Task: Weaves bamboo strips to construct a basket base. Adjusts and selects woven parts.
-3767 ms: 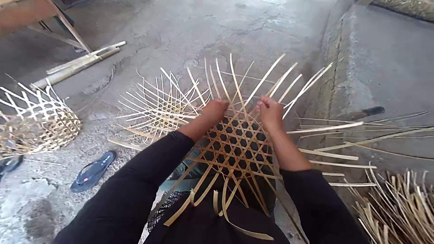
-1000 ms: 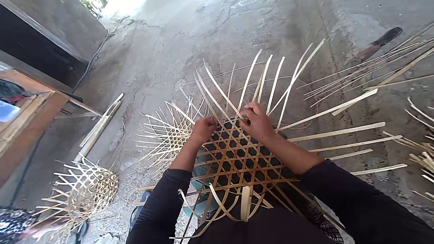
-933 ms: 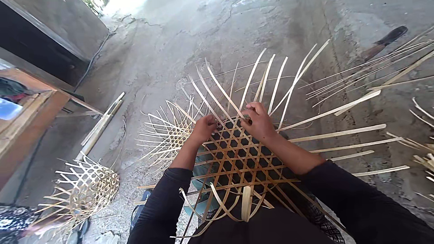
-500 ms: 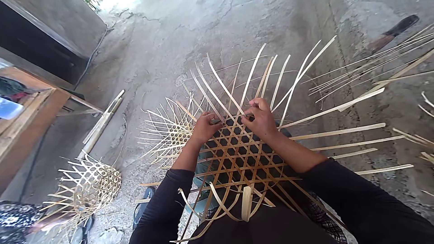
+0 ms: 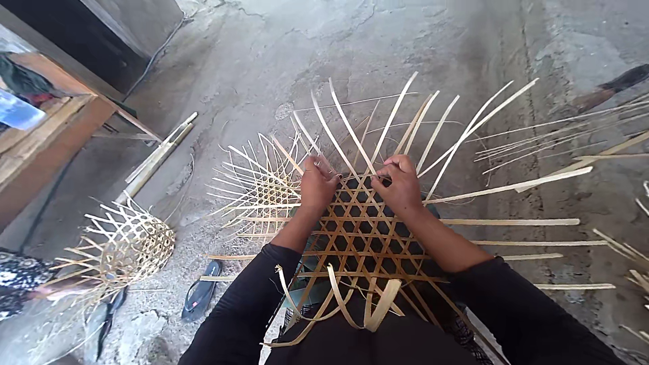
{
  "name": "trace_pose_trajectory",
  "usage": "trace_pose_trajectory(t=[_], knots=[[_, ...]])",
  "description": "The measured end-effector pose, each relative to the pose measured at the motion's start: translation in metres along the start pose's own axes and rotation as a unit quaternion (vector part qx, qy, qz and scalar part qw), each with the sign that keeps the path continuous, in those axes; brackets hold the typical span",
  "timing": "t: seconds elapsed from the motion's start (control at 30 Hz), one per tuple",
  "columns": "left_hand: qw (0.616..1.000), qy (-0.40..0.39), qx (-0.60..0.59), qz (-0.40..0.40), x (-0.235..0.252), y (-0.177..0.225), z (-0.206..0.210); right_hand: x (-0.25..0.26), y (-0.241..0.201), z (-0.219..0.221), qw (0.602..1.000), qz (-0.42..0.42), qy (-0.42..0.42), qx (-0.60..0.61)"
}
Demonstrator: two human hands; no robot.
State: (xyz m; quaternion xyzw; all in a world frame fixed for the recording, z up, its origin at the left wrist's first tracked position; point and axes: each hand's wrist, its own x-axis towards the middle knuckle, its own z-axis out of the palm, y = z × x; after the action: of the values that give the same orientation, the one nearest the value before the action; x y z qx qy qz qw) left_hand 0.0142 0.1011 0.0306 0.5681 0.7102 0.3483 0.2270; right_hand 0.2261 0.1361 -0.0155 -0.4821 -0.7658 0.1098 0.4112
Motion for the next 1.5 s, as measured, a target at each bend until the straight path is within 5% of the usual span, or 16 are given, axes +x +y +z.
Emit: trace_pose_trajectory(t=[0.1,0.17,0.27,0.4,0.5,0.57,0.63,0.7,0.87,0.93,1.07,1.17,1.3,1.4,1.5], knots=[[0.996,0.018,0.059,0.058,0.001,0.022,0.004,0.001,0.000,-0.001,1.000,-0.003,-0.012,-0.011],[0.998,-0.026,0.048,0.029,0.015,0.024,0.010,0.001,0.000,0.000,1.000,-0.005,-0.016,-0.013],[0.976,-0.197,-0.023,-0.093,0.052,0.013,0.011,0.001,0.002,-0.001,1.000,-0.003,-0.019,-0.010],[0.928,-0.362,-0.039,-0.072,0.068,0.023,-0.002,0.002,0.003,-0.002,1.000,-0.005,-0.027,-0.007],[0.949,-0.299,-0.091,-0.045,0.056,0.009,0.000,0.003,0.004,-0.002,0.999,0.009,-0.051,-0.012],[0.974,-0.198,-0.102,0.042,0.041,-0.005,0.006,0.005,0.005,-0.001,0.998,0.014,-0.059,-0.018],[0.978,-0.125,-0.068,0.152,0.031,-0.012,0.006,0.006,0.003,0.001,0.998,0.004,-0.059,-0.019],[0.979,-0.099,0.010,0.180,0.027,-0.005,0.004,0.005,0.001,0.002,0.998,-0.006,-0.063,-0.016],[0.977,-0.101,0.114,0.151,0.025,0.041,0.007,0.005,0.003,0.007,0.999,-0.013,-0.050,-0.010],[0.972,-0.157,0.121,0.129,0.032,0.048,0.013,0.005,0.004,0.007,0.999,-0.011,-0.047,-0.007],[0.947,-0.287,-0.067,0.130,0.055,0.022,0.013,0.004,0.006,0.001,0.999,-0.012,-0.048,0.006],[0.932,-0.330,-0.138,0.046,0.067,0.009,0.016,0.004,0.006,0.002,0.998,-0.018,-0.052,0.005],[0.934,-0.348,0.073,0.038,0.079,0.028,0.035,0.003,0.007,0.008,0.999,-0.028,-0.042,-0.001],[0.932,-0.354,0.035,0.064,0.074,0.031,0.030,0.002,0.008,0.007,0.999,-0.029,-0.030,0.003],[0.963,-0.246,-0.030,0.108,0.057,0.013,0.032,0.001,0.008,0.005,0.999,-0.018,-0.041,-0.002]])
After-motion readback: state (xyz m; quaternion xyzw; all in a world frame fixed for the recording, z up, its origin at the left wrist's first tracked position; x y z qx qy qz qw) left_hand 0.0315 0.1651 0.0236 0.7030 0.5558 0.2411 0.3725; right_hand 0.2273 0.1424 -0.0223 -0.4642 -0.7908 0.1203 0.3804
